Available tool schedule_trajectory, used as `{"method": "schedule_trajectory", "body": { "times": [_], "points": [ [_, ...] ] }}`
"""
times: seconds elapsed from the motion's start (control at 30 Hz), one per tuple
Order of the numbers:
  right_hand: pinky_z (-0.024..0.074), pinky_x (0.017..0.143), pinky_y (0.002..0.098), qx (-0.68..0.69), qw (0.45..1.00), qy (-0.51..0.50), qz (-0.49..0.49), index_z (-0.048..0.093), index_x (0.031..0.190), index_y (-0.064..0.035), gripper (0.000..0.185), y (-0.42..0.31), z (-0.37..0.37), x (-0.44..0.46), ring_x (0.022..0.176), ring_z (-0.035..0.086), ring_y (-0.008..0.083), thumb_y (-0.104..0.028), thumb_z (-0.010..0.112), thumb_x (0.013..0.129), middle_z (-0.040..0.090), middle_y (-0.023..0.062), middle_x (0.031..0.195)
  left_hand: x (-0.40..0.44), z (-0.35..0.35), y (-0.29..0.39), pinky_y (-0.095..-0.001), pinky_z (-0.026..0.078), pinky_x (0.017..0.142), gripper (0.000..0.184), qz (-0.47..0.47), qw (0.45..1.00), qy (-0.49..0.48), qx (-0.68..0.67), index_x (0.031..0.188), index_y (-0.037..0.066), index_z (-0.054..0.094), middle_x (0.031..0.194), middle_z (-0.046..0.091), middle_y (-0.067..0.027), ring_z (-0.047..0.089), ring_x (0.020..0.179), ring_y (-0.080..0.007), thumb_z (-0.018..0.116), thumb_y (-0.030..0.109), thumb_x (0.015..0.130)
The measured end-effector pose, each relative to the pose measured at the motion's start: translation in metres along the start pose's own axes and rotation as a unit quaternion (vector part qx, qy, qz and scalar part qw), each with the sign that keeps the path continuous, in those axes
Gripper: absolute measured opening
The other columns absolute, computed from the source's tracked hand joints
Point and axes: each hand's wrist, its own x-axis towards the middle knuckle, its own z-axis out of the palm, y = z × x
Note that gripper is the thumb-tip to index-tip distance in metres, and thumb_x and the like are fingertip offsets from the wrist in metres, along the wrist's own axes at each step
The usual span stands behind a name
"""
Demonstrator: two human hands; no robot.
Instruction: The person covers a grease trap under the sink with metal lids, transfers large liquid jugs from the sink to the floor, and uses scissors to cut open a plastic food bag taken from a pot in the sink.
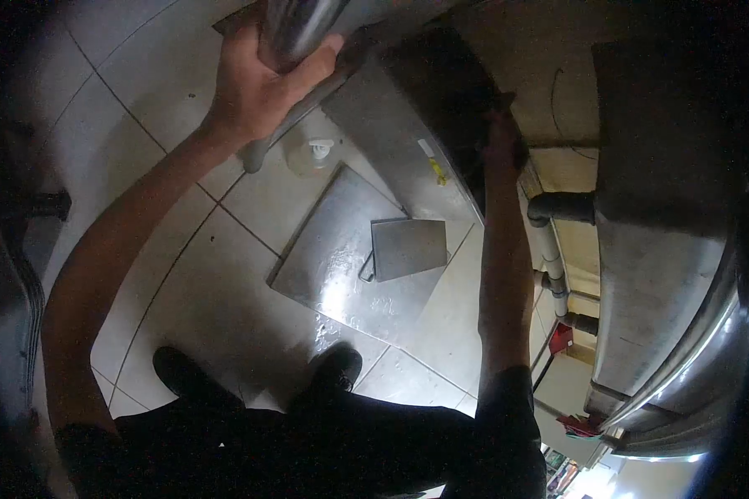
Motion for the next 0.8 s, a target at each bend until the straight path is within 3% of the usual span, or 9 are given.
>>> {"method": "schedule_trajectory", "body": {
  "times": [0.03, 0.07, 0.17, 0.37, 0.43, 0.57, 0.67, 0.77, 0.8],
  "points": [
    [0.0443, 0.070, 0.0325, -0.144, 0.986, 0.047, -0.066, 0.054, 0.103, -0.0043, 0.032, 0.004, 0.001, 0.004, 0.080, 0.052, 0.0180, -0.020, 0.056, 0.075, 0.054, 0.0069, 0.094, 0.000, 0.000, -0.003, -0.0304, 0.047, 0.055, 0.031, 0.074, 0.997, 0.017, 0.011, 0.101, 0.001, 0.047, 0.073, 0.053, -0.0047, 0.053, 0.059, -0.0114, 0.064, 0.013, 0.078],
    [0.0443, 0.070, 0.0325, -0.144, 0.986, 0.045, -0.065, 0.054, 0.103, -0.0043, 0.032, -0.003, 0.010, -0.003, 0.080, 0.052, 0.0180, -0.020, 0.056, 0.075, 0.054, 0.0069, 0.094, 0.001, -0.002, -0.001, -0.0304, 0.047, 0.055, 0.031, 0.073, 0.997, 0.018, 0.013, 0.101, 0.001, 0.047, 0.073, 0.053, -0.0047, 0.053, 0.059, -0.0114, 0.064, 0.013, 0.078],
    [0.0441, 0.070, 0.0326, -0.108, 0.986, 0.095, 0.081, 0.054, 0.101, -0.0036, 0.033, -0.016, 0.021, -0.018, 0.081, 0.052, 0.0182, -0.016, 0.057, 0.071, 0.054, 0.0065, 0.092, 0.002, -0.002, 0.001, -0.0319, 0.046, 0.061, 0.031, 0.056, 0.998, -0.002, 0.037, 0.099, 0.001, 0.049, 0.075, 0.053, -0.0051, 0.054, 0.064, -0.0127, 0.066, 0.014, 0.076],
    [0.0439, 0.068, 0.0316, -0.172, 0.982, 0.040, -0.063, 0.054, 0.101, -0.0028, 0.032, -0.007, 0.007, -0.011, 0.077, 0.052, 0.0176, -0.015, 0.057, 0.072, 0.055, 0.0054, 0.088, 0.001, -0.003, -0.009, -0.0312, 0.044, 0.059, 0.027, 0.133, 0.990, 0.018, 0.047, 0.095, 0.001, 0.050, 0.076, 0.053, -0.0050, 0.053, 0.065, -0.0133, 0.065, 0.013, 0.075],
    [0.0435, 0.069, 0.0321, 0.080, 0.997, -0.007, -0.003, 0.054, 0.102, -0.0025, 0.031, -0.001, 0.011, -0.022, 0.077, 0.052, 0.0173, -0.015, 0.057, 0.073, 0.055, 0.0056, 0.089, 0.000, -0.006, -0.005, -0.0308, 0.043, 0.058, 0.027, 0.069, 0.997, -0.008, 0.039, 0.094, 0.001, 0.050, 0.076, 0.053, -0.0050, 0.052, 0.064, -0.0133, 0.065, 0.012, 0.075],
    [0.0437, 0.071, 0.0336, 0.010, 0.994, 0.105, -0.010, 0.054, 0.103, -0.0032, 0.030, 0.023, -0.001, 0.004, 0.081, 0.052, 0.0176, -0.016, 0.057, 0.076, 0.055, 0.0058, 0.090, 0.001, -0.005, 0.000, -0.0309, 0.043, 0.058, 0.027, 0.067, 0.997, 0.002, 0.047, 0.094, 0.001, 0.050, 0.075, 0.052, -0.0047, 0.052, 0.064, -0.0130, 0.065, 0.011, 0.074],
    [0.0435, 0.071, 0.0349, -0.159, 0.981, 0.019, -0.110, 0.054, 0.102, -0.0048, 0.029, 0.055, -0.035, 0.038, 0.084, 0.052, 0.0173, -0.020, 0.057, 0.078, 0.055, 0.0054, 0.089, 0.001, -0.003, 0.000, -0.0308, 0.044, 0.059, 0.028, 0.080, 0.996, -0.002, 0.029, 0.095, 0.001, 0.050, 0.076, 0.053, -0.0049, 0.053, 0.065, -0.0130, 0.066, 0.011, 0.074],
    [0.0436, 0.070, 0.0362, -0.096, 0.994, 0.023, -0.056, 0.053, 0.106, -0.0057, 0.032, -0.002, 0.010, -0.017, 0.082, 0.051, 0.0175, -0.022, 0.057, 0.079, 0.055, 0.0056, 0.087, -0.003, -0.001, 0.007, -0.0311, 0.045, 0.061, 0.029, 0.029, 0.999, 0.013, 0.026, 0.096, 0.001, 0.049, 0.078, 0.055, -0.0052, 0.054, 0.067, -0.0130, 0.066, 0.011, 0.075],
    [0.0436, 0.069, 0.0363, -0.102, 0.993, 0.050, 0.011, 0.053, 0.106, -0.0065, 0.032, -0.005, 0.008, -0.012, 0.081, 0.050, 0.0172, -0.023, 0.058, 0.079, 0.055, 0.0061, 0.086, -0.005, 0.001, 0.012, -0.0268, 0.041, 0.052, 0.015, -0.031, 0.999, 0.008, 0.005, 0.083, 0.004, 0.051, 0.065, 0.052, -0.0016, 0.051, 0.056, -0.0091, 0.064, 0.010, 0.079]
  ]
}}
